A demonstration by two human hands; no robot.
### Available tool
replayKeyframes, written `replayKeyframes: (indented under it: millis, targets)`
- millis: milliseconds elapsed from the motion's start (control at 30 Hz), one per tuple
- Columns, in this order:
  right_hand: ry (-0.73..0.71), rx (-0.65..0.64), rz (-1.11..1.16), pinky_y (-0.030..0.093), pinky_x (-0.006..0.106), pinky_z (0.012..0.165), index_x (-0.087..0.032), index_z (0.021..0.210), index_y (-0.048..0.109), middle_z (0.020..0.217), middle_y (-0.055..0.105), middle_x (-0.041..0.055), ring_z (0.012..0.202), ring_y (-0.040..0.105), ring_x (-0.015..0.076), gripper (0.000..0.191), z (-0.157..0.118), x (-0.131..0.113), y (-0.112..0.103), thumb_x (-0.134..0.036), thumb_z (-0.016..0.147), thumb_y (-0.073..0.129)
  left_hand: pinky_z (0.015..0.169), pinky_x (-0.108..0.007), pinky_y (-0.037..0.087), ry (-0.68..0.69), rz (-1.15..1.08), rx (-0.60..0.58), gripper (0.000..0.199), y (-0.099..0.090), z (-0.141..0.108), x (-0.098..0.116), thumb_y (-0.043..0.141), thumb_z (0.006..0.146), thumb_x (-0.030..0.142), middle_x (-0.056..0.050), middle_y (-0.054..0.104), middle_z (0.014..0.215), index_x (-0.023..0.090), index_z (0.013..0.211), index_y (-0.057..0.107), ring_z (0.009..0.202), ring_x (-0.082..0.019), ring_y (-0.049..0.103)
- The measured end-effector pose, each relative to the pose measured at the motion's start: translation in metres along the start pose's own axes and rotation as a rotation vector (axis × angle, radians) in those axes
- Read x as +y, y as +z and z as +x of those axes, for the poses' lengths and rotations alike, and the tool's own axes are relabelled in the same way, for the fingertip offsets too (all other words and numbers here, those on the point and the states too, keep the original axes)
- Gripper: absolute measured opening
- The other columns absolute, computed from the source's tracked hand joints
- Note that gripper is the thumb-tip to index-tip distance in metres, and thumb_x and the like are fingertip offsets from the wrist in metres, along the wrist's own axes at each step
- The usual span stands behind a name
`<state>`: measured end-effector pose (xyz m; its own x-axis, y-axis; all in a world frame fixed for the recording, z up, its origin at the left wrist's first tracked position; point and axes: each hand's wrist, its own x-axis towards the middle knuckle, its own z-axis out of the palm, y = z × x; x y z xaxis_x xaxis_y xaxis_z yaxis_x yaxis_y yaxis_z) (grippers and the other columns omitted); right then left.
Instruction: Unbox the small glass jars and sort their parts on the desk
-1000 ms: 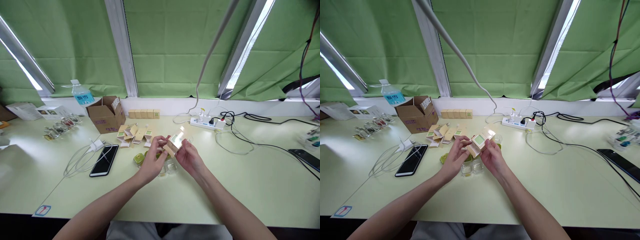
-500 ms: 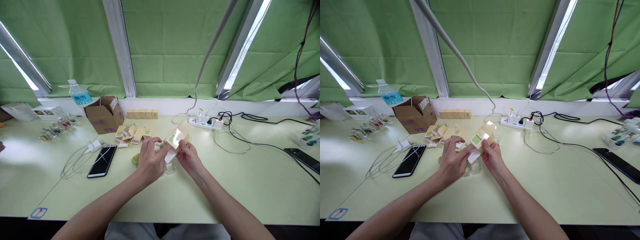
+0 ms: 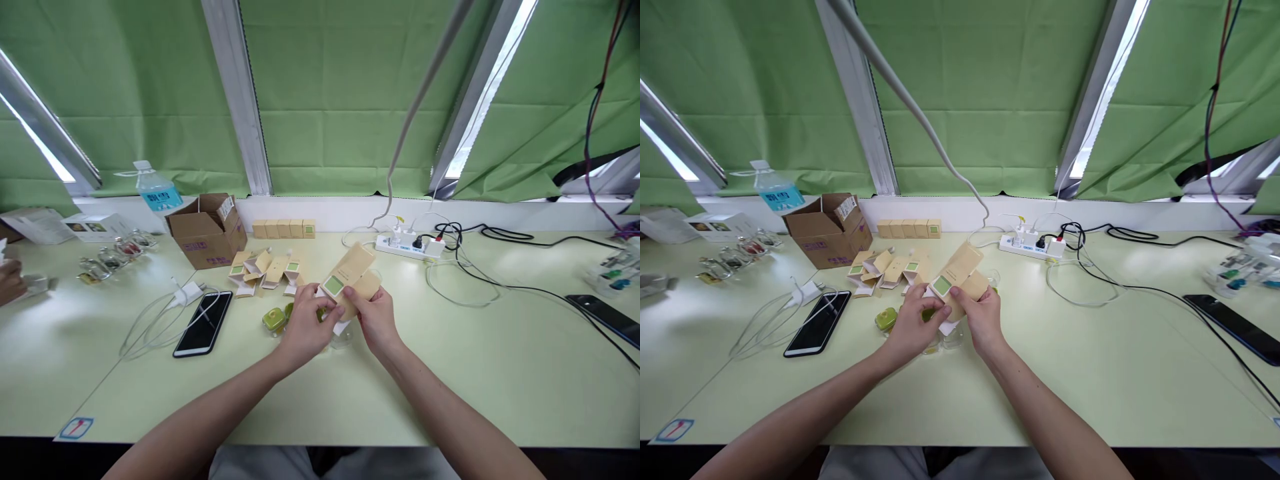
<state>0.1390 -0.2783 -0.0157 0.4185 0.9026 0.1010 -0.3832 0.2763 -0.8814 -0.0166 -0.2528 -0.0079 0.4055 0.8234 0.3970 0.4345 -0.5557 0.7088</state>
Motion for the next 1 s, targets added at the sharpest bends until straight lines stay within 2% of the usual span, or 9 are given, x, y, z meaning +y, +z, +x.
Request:
replayKeyframes:
  millis: [133,233,400,567,667,767,900,1000]
  targets:
    - [-0.053,0.022,-0.038,0.061,0.037,0.080,-0.021,0.097,0.078,0.101,0.082,0.0053,0.088,0.075,0.0234,0.040,-0.002,0.002,0.000,-0.041,0.068,0.095,0.098,-0.046,0.047,-0.048,-0.059,-0.052,0.038,0.002,0.005,-0.006,0.065,0.095,0.046,-0.008,0.069,0.088,0.024,0.065,0.072,0.113,-0.032,0.058]
    - [-0.058,0.033,-0.021,0.061,0.039,0.082,-0.022,0.102,0.077,0.106,0.082,0.0059,0.092,0.075,0.0251,0.041,0.000,-0.001,-0.003,-0.044,0.071,0.093,0.091,-0.042,0.047,-0.011,-0.027,-0.021,0.035,-0.008,0.012,-0.007,0.065,0.095,0.042,-0.006,0.070,0.083,0.023,0.065,0.066,0.101,-0.028,0.061]
    - [-0.030,0.127,-0.018,0.064,0.041,0.084,-0.023,0.108,0.073,0.115,0.080,0.0062,0.100,0.075,0.0273,0.047,0.021,-0.014,-0.012,-0.041,0.069,0.092,0.091,-0.037,0.047,-0.041,0.015,0.103,0.022,-0.048,0.036,-0.016,0.062,0.096,0.040,-0.005,0.077,0.099,0.022,0.088,0.071,0.098,-0.024,0.066]
    - [0.109,0.086,-0.097,0.066,0.043,0.079,-0.021,0.108,0.067,0.114,0.080,0.0085,0.099,0.077,0.0292,0.038,0.069,-0.020,-0.005,-0.029,0.073,0.081,0.089,-0.036,0.049,-0.061,0.098,0.283,0.021,-0.085,0.057,-0.050,0.061,0.093,0.038,-0.006,0.078,0.105,0.020,0.097,0.072,0.100,-0.024,0.068]
    - [0.095,0.079,-0.198,0.066,0.037,0.079,-0.023,0.111,0.062,0.116,0.079,0.0061,0.100,0.077,0.0240,0.034,0.104,-0.014,0.010,-0.027,0.079,0.072,0.091,-0.038,0.049,-0.061,0.170,0.234,0.021,-0.094,0.058,-0.073,0.062,0.092,0.037,-0.008,0.078,0.105,0.020,0.099,0.073,0.105,-0.026,0.067]
    - [0.102,0.139,-0.322,0.065,0.036,0.074,-0.023,0.118,0.056,0.116,0.076,0.0082,0.096,0.076,0.0234,0.040,0.136,-0.004,0.025,-0.028,0.081,0.072,0.096,-0.043,0.048,-0.041,0.285,0.164,0.023,-0.096,0.052,-0.088,0.061,0.093,0.036,-0.009,0.079,0.106,0.021,0.104,0.073,0.111,-0.031,0.064]
    - [0.089,0.223,-0.566,0.062,0.034,0.081,-0.022,0.121,0.054,0.115,0.074,0.0098,0.100,0.074,0.0235,0.045,0.171,0.012,0.037,-0.030,0.082,0.073,0.103,-0.052,0.043,0.034,0.482,0.081,0.027,-0.091,0.044,-0.093,0.059,0.095,0.032,-0.011,0.078,0.111,0.021,0.115,0.074,0.119,-0.036,0.057]
    - [0.072,0.241,-0.748,0.059,0.032,0.086,-0.021,0.122,0.055,0.120,0.072,0.0106,0.106,0.071,0.0238,0.048,0.188,0.021,0.040,-0.031,0.080,0.076,0.106,-0.057,0.039,0.119,0.599,-0.015,0.039,-0.086,0.045,-0.089,0.055,0.097,0.026,-0.013,0.072,0.132,0.022,0.134,0.068,0.131,-0.040,0.050]
